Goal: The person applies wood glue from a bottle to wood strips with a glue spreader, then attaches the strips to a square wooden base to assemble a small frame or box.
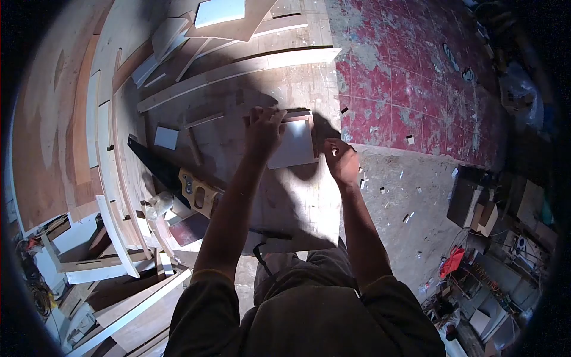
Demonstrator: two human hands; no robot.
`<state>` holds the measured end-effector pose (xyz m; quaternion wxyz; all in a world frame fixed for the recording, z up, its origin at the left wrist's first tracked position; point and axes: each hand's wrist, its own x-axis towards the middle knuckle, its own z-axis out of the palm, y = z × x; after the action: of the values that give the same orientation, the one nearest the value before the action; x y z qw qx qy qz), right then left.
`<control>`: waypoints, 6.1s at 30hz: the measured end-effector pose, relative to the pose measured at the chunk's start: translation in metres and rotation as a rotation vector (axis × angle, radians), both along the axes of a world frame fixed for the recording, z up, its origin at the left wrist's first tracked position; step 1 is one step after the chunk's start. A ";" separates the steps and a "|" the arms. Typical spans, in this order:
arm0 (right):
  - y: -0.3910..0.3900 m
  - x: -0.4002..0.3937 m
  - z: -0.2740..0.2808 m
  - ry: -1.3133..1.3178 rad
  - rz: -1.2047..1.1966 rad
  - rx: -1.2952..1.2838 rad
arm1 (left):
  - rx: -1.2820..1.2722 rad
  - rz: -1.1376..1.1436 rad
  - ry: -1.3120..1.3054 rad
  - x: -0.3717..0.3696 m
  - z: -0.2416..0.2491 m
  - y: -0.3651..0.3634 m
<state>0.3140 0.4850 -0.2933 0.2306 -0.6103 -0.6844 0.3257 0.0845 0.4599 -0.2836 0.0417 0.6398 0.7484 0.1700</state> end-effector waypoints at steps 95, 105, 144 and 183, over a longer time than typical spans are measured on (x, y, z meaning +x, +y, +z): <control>-0.016 -0.005 0.038 0.168 -0.021 -0.059 | 0.011 0.551 -0.040 -0.138 0.010 -0.129; -0.033 -0.005 0.067 0.178 -0.013 -0.073 | -0.309 0.864 -0.011 -0.153 0.020 -0.117; -0.018 -0.282 0.018 -0.160 0.637 0.487 | -0.033 0.771 -0.056 -0.168 -0.020 -0.117; -0.043 0.049 0.067 -0.065 -0.030 0.223 | 0.041 0.473 -0.564 -0.017 -0.002 -0.075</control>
<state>0.3633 0.4423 -0.2262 0.2796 -0.6013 -0.7142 0.2242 0.0677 0.3846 -0.2852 0.1933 0.3777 0.8311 0.3595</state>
